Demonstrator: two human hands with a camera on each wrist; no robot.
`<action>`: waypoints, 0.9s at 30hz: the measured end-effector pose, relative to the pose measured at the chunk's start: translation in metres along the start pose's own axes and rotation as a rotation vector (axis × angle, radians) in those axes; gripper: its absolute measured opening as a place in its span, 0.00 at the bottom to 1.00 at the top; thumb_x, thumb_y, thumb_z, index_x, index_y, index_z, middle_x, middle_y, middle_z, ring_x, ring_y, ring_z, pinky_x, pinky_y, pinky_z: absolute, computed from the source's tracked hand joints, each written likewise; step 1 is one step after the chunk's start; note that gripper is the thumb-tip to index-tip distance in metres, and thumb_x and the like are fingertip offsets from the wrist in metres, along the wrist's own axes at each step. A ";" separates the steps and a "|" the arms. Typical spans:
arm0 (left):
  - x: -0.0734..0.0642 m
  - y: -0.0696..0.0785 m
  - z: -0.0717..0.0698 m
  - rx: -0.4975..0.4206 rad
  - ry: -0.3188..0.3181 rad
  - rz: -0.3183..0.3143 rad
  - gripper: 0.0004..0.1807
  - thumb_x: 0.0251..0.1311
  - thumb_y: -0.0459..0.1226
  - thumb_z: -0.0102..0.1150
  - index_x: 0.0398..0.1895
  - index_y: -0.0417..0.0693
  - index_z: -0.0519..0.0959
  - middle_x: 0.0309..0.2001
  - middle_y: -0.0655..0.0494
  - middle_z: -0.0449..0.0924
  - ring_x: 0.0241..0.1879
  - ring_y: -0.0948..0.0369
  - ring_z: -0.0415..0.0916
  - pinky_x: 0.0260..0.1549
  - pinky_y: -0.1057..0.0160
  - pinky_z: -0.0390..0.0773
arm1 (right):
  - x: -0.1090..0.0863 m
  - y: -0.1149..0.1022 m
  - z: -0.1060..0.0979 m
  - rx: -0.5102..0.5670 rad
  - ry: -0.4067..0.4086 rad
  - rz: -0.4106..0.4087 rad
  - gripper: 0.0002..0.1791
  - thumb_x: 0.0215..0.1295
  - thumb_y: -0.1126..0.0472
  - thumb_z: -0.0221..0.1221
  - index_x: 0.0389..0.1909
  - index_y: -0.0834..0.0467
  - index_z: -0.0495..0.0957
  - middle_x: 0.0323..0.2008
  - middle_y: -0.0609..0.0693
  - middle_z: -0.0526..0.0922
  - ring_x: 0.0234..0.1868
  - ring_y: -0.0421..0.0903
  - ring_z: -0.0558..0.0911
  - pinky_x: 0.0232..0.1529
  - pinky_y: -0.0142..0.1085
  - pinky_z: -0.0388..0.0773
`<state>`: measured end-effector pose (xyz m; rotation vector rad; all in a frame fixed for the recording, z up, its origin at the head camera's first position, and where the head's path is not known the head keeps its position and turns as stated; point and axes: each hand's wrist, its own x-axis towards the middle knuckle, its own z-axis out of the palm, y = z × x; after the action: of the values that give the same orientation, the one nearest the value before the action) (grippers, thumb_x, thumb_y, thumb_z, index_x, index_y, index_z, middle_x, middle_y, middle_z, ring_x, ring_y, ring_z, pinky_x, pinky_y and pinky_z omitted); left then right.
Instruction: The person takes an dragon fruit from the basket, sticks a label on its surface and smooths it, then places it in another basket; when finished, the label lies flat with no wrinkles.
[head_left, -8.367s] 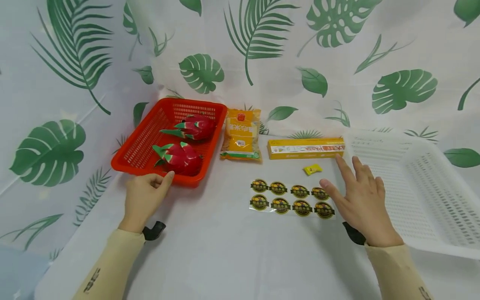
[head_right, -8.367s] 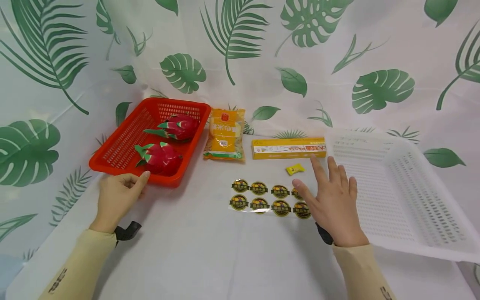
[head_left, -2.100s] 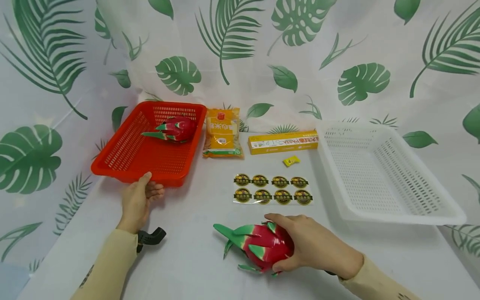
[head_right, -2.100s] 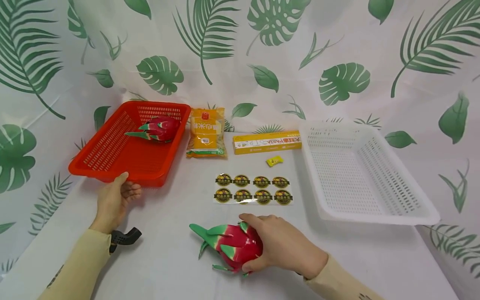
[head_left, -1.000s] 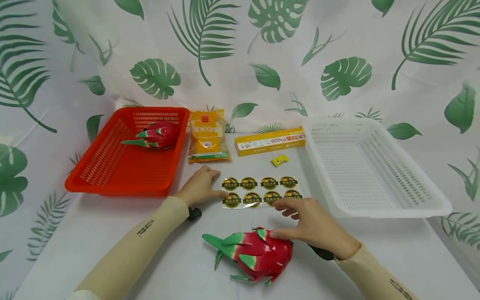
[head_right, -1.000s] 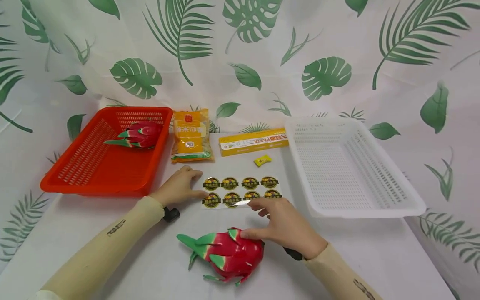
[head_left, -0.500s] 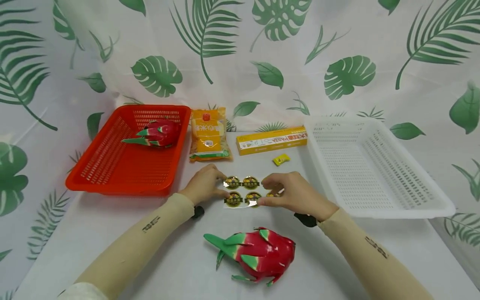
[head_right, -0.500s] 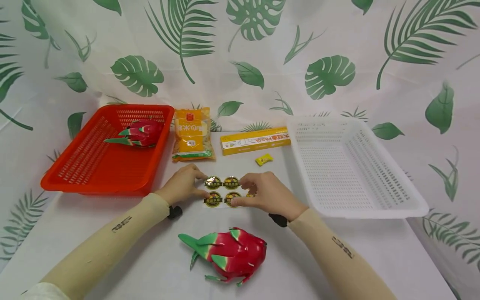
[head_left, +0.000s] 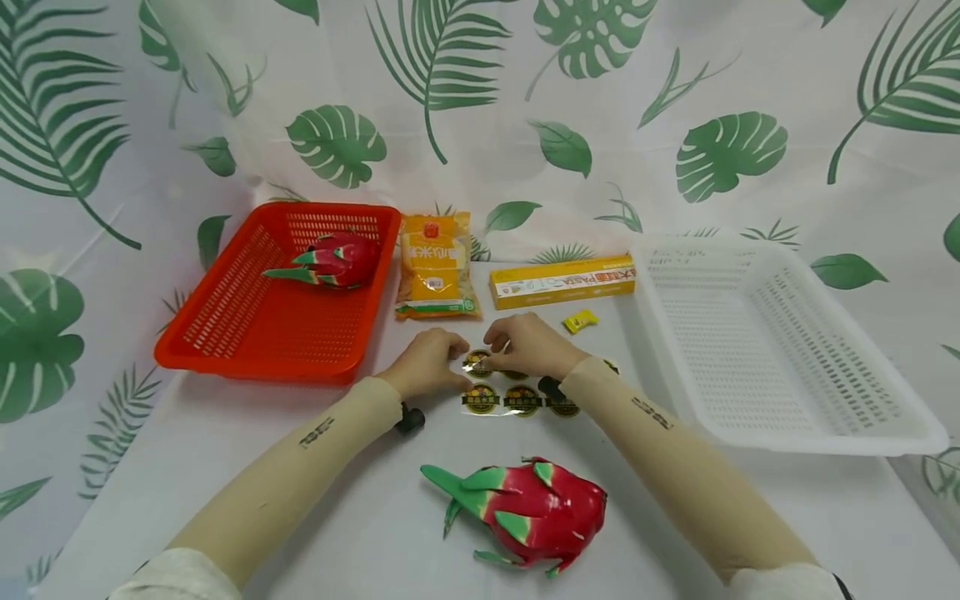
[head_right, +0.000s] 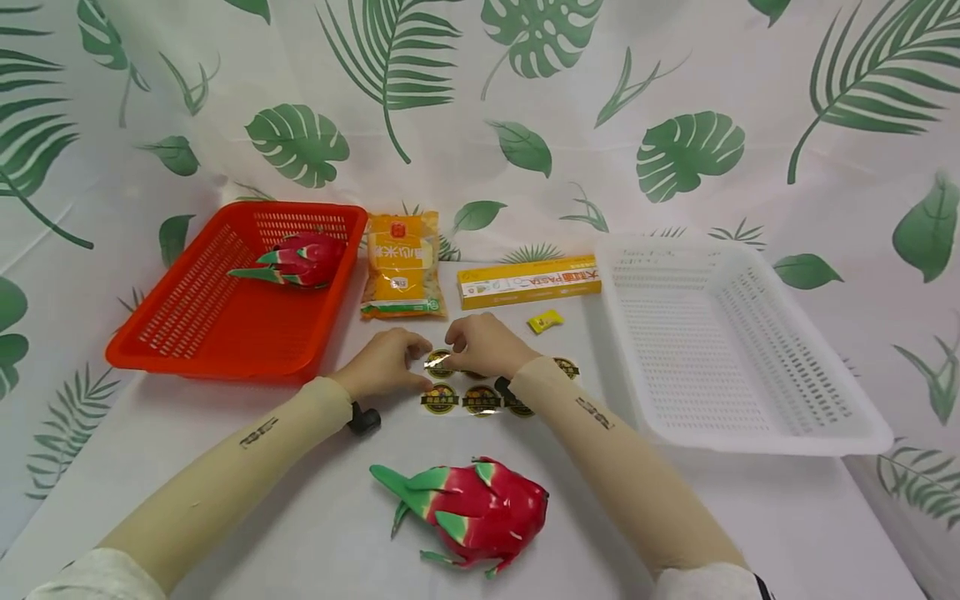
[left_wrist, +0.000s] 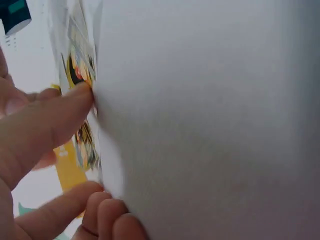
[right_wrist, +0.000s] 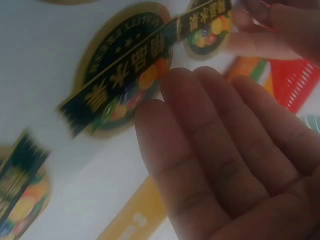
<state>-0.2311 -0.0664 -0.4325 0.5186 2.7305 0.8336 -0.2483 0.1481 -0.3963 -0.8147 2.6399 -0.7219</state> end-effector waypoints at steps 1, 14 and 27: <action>-0.001 0.002 -0.001 0.024 -0.003 0.005 0.31 0.52 0.44 0.81 0.58 0.42 0.84 0.49 0.49 0.84 0.50 0.55 0.77 0.57 0.55 0.79 | 0.003 -0.001 0.001 -0.008 -0.007 -0.001 0.20 0.66 0.55 0.70 0.52 0.63 0.84 0.45 0.57 0.90 0.44 0.49 0.89 0.49 0.43 0.86; 0.000 0.000 -0.008 0.178 0.014 0.055 0.21 0.58 0.45 0.77 0.53 0.48 0.89 0.47 0.51 0.88 0.48 0.56 0.80 0.53 0.55 0.81 | 0.022 -0.002 0.011 -0.064 -0.039 0.065 0.21 0.62 0.59 0.71 0.54 0.63 0.84 0.44 0.57 0.89 0.45 0.49 0.85 0.52 0.44 0.83; 0.004 0.002 -0.005 -0.174 0.002 -0.060 0.03 0.60 0.35 0.74 0.36 0.46 0.91 0.34 0.56 0.90 0.35 0.64 0.82 0.39 0.67 0.81 | 0.018 -0.001 0.011 -0.078 0.029 0.001 0.13 0.62 0.63 0.70 0.48 0.60 0.86 0.43 0.56 0.90 0.45 0.50 0.86 0.52 0.45 0.83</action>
<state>-0.2356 -0.0661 -0.4279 0.3988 2.6290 1.0437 -0.2583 0.1326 -0.4068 -0.8289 2.7093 -0.6394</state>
